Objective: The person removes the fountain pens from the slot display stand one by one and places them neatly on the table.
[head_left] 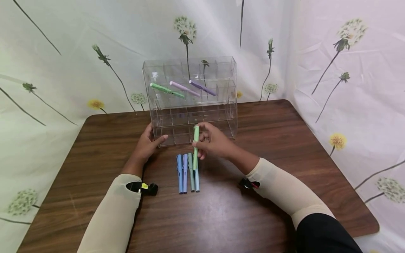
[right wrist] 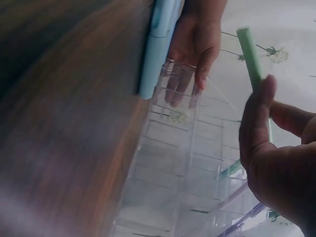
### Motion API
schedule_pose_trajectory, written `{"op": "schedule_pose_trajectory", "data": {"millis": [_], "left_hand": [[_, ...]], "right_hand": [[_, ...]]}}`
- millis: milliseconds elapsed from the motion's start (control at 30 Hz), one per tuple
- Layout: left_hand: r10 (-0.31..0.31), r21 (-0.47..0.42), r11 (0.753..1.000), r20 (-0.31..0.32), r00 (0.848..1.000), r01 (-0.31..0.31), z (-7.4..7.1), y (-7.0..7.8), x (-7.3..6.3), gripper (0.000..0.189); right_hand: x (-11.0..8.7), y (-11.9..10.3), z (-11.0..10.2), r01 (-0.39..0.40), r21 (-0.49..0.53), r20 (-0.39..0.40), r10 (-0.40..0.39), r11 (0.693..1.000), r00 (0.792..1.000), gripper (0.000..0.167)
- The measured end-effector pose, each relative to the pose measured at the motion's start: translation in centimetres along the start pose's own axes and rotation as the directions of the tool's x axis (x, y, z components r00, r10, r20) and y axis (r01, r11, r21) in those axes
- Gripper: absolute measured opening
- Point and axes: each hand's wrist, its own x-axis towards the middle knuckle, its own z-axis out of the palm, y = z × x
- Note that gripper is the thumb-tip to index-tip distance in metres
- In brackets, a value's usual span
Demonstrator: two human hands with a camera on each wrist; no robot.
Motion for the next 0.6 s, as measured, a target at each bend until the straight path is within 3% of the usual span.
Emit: {"op": "schedule_pose_trajectory", "data": {"millis": [100,300,467,600], "left_hand": [[0.003,0.003,1.0,0.001,1.0,-0.003,-0.1,0.0,0.0,0.097],[0.005,-0.001,1.0,-0.013,1.0,-0.005,-0.1,-0.1,-0.1,0.095],[0.002,-0.007,1.0,-0.01,1.0,-0.002,0.0,0.0,-0.1,0.096],[0.002,-0.007,1.0,-0.01,1.0,-0.002,0.1,0.0,0.0,0.096]], "right_hand": [[-0.2,0.3,-0.1,-0.036,-0.016,0.018,0.036,0.999,0.999,0.078],[-0.6,1.0,-0.3,-0.029,-0.153,0.064,0.039,0.988,0.997,0.063],[-0.6,1.5,-0.8,-0.047,-0.287,0.107,0.08,0.957,0.991,0.067],[-0.6,1.9,-1.0,-0.087,-0.324,0.142,0.139,0.942,0.98,0.07]]}}
